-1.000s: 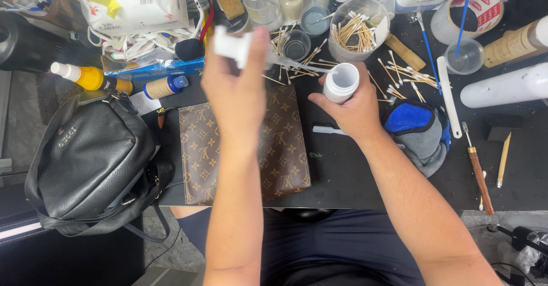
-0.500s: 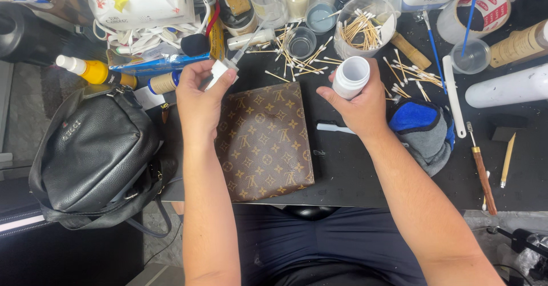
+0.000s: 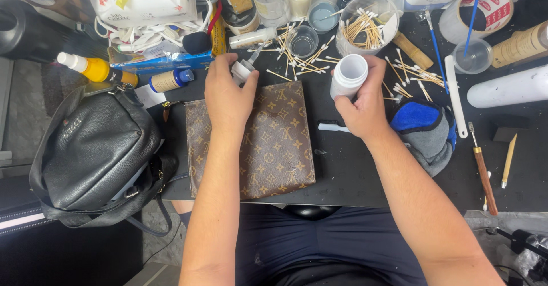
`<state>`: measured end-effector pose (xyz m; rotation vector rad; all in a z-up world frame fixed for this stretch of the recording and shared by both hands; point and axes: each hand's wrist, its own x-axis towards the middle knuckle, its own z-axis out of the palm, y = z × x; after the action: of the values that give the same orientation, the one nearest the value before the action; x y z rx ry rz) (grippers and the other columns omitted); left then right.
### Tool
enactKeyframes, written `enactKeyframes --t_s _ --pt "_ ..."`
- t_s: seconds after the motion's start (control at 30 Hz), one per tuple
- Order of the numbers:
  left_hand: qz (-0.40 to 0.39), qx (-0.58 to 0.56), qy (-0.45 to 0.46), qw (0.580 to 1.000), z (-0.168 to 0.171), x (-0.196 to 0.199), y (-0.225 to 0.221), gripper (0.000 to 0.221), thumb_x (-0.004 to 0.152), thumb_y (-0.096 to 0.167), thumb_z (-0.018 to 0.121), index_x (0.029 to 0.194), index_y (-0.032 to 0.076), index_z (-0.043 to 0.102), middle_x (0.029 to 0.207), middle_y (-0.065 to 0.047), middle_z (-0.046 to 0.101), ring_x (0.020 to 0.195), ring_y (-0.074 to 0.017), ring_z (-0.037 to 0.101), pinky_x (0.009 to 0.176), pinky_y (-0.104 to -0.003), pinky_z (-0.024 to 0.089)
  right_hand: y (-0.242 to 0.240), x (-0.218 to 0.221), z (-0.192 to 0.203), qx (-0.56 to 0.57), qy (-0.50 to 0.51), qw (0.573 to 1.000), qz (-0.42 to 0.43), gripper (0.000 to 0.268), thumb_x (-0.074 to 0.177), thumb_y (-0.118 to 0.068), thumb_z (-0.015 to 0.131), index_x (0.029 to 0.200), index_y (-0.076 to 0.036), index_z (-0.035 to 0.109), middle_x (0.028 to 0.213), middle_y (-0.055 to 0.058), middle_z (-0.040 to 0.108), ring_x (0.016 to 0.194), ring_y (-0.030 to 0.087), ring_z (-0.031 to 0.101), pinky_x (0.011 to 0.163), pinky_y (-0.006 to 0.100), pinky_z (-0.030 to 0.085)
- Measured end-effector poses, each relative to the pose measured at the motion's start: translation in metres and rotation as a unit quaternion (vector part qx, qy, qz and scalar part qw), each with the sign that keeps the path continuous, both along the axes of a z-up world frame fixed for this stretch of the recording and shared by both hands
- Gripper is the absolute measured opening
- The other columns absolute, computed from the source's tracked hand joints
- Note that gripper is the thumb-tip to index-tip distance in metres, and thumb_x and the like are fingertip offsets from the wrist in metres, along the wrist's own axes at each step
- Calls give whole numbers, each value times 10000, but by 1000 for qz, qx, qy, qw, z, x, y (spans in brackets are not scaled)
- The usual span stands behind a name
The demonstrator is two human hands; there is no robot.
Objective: The person cleans and applies a liquid substance to the edges and interior of a designer pouch using cotton swabs and a small bottle, then manipulates the zipper and internal lining.
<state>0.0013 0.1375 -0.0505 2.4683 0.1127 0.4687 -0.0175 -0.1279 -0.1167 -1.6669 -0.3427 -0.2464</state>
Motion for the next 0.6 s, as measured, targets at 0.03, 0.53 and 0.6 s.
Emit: enactKeyframes --t_s 0.03,0.53,0.6 --pt "-14 24 -13 1000 1 1 -1 468 825 194 841 1199 41 605 1158 -158 666 1109 -382 631 927 -466 505 0 1 -1 13 3 1000 3 591 884 34 585 1386 -42 281 1310 124 583 1259 190 597 1145 351 452" --pt "-29 32 -44 998 -29 6 -10 576 837 153 712 1374 65 522 1268 -161 599 1215 -362 549 995 -501 428 18 -4 51 -254 -78 953 -146 626 856 -18 816 1412 -24 529 1333 172 561 1250 347 601 1086 432 500" --pt "-46 -18 -24 998 -25 6 -3 629 829 127 697 1410 32 477 1294 -202 577 1220 -384 546 1000 -497 435 23 -1 55 -269 -87 947 -153 598 855 -41 822 1378 -19 531 1337 173 548 1246 363 600 1070 437 502"
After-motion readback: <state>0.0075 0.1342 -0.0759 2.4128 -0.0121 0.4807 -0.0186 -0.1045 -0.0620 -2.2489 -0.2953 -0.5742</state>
